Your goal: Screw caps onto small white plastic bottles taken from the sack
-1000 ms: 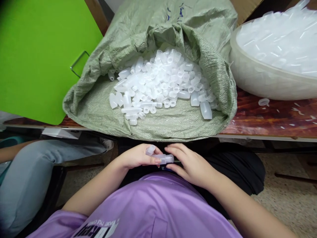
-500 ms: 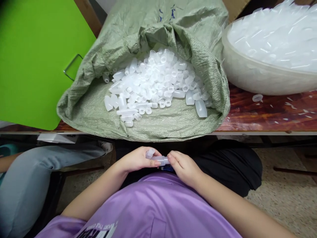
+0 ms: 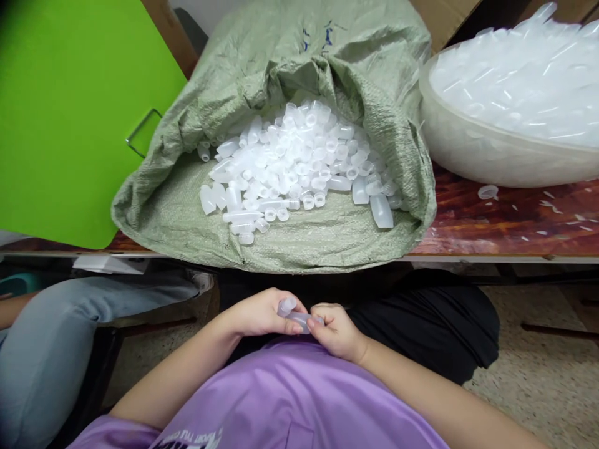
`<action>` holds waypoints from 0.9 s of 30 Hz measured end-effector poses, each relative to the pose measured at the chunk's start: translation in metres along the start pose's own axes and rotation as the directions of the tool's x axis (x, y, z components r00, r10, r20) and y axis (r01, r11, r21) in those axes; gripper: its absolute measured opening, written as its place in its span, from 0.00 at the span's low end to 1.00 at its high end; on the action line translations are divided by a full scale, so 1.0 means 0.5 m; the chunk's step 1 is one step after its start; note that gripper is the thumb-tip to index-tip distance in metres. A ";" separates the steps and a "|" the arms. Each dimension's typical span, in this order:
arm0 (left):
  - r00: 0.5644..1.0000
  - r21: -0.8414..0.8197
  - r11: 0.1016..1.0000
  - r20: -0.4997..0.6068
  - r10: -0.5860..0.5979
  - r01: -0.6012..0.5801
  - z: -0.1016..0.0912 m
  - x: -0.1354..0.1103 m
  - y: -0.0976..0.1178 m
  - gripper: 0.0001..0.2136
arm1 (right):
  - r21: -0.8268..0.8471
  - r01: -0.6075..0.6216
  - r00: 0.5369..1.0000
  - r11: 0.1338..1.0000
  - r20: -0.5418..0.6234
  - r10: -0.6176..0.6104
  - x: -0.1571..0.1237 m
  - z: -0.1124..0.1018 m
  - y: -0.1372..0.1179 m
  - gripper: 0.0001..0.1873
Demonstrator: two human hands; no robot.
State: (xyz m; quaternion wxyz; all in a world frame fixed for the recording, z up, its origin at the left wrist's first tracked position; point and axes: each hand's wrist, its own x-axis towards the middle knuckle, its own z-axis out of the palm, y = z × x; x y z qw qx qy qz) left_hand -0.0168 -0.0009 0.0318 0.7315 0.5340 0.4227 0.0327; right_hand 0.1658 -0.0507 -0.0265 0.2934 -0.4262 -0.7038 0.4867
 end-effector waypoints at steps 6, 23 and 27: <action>0.984 0.368 0.929 -0.178 0.025 0.042 0.002 0.049 -0.008 0.11 | -0.048 -0.284 0.956 0.958 -0.089 0.279 0.021 0.011 0.028 0.25; 0.973 0.457 0.889 -0.215 0.084 0.024 -0.007 0.037 -0.006 0.22 | -0.751 -0.302 0.895 0.588 -0.435 -0.095 0.201 -0.224 -0.160 0.15; 0.974 0.278 0.960 -0.202 0.101 -0.041 -0.015 -0.029 -0.005 0.20 | -0.809 -0.273 0.930 0.521 -0.361 -0.073 0.260 -0.223 -0.129 0.15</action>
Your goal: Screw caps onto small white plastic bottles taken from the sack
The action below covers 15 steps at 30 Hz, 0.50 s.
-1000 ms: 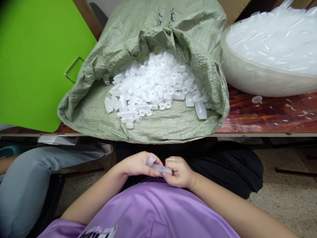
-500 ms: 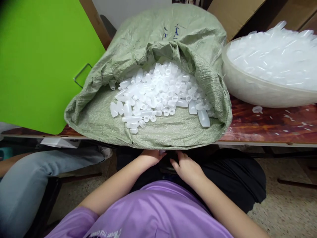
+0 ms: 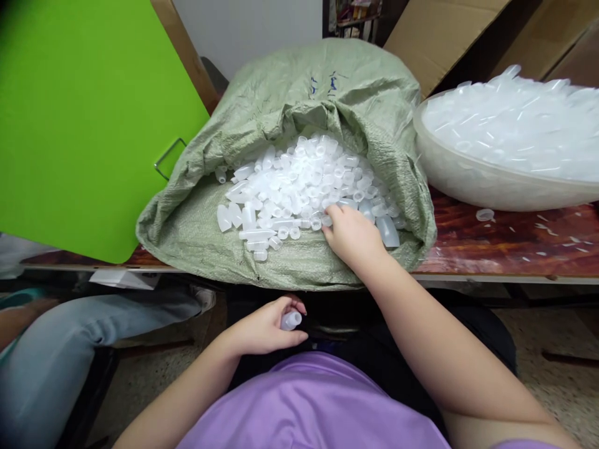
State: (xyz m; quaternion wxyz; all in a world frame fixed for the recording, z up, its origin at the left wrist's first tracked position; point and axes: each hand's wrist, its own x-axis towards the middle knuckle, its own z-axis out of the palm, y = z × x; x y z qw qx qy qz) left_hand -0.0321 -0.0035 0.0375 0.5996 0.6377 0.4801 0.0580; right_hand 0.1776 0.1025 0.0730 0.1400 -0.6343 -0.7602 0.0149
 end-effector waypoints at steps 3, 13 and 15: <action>0.997 -0.096 0.995 0.073 0.009 -0.002 -0.018 -0.029 0.004 0.18 | 0.039 0.003 1.000 0.999 -0.025 -0.002 -0.002 0.006 -0.004 0.13; 0.960 -0.457 0.858 0.032 0.279 -0.234 -0.016 -0.044 0.060 0.19 | 0.649 0.189 0.963 0.737 0.026 -0.270 -0.172 -0.047 0.006 0.15; 0.958 -0.394 0.882 0.015 0.287 -0.258 -0.017 -0.046 0.071 0.17 | 0.627 0.234 0.920 0.743 0.104 -0.378 -0.197 -0.053 0.002 0.12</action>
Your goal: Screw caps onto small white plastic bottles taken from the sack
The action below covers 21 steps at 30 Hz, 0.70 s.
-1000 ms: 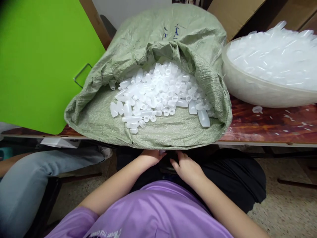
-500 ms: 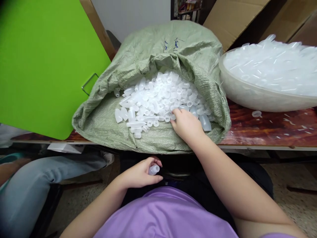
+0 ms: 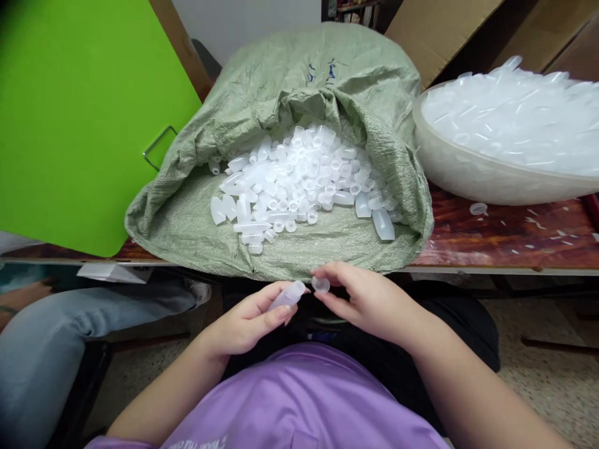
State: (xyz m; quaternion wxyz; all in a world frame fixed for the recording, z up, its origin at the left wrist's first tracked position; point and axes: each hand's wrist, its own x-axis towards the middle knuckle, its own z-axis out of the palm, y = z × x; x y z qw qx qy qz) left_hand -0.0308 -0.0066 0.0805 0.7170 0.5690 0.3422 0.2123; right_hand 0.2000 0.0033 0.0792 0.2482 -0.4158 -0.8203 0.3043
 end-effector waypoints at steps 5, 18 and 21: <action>0.997 0.216 0.976 0.060 -0.049 0.035 0.007 0.003 0.013 0.16 | -0.048 0.158 0.987 0.986 0.018 -0.158 -0.014 0.008 -0.013 0.14; 0.825 -0.193 0.919 0.529 -0.198 0.344 -0.029 0.029 -0.033 0.25 | 0.078 0.402 0.910 0.912 0.070 -0.408 -0.018 0.015 -0.026 0.10; 0.775 -0.291 0.863 0.610 -0.165 0.412 -0.034 0.039 -0.060 0.24 | 0.058 0.458 0.886 0.887 0.055 -0.461 -0.018 0.017 -0.027 0.11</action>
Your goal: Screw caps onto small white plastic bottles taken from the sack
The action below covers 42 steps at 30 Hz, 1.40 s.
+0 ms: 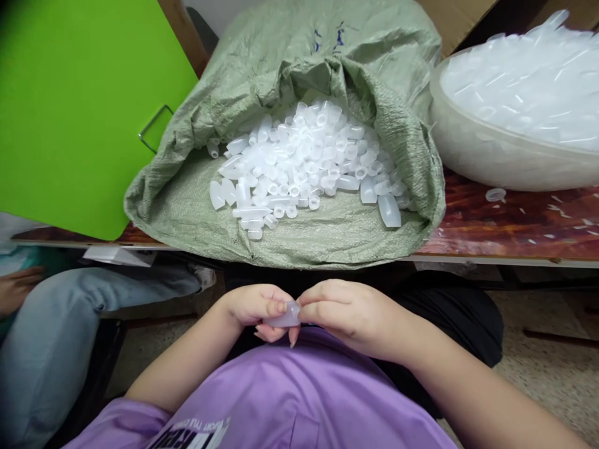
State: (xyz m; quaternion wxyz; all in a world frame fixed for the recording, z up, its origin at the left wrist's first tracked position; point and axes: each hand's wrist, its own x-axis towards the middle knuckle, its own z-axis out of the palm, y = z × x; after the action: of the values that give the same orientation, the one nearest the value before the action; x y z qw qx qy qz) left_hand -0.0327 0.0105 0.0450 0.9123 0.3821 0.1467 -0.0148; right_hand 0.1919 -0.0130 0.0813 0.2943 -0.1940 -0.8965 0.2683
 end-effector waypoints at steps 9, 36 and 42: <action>0.979 0.202 0.977 -0.204 -0.026 0.068 0.008 0.009 -0.003 0.18 | 0.159 -0.665 0.747 0.730 0.140 0.650 -0.020 0.045 0.020 0.22; 0.857 0.349 0.871 -0.495 -0.142 0.347 -0.002 0.028 -0.027 0.13 | 0.321 -0.679 0.731 0.661 0.204 0.652 -0.094 0.140 0.058 0.19; 0.893 0.137 0.929 -0.354 -0.277 0.343 -0.010 0.036 -0.044 0.15 | 0.226 -0.561 0.826 0.797 0.086 0.557 -0.110 0.151 0.063 0.24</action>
State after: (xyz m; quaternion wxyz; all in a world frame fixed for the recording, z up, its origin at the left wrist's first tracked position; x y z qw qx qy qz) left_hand -0.0198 0.0002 0.0214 0.8186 0.4387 0.3536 -0.1111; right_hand 0.1917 -0.0438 -0.0123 0.2167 -0.4105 -0.7621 0.4513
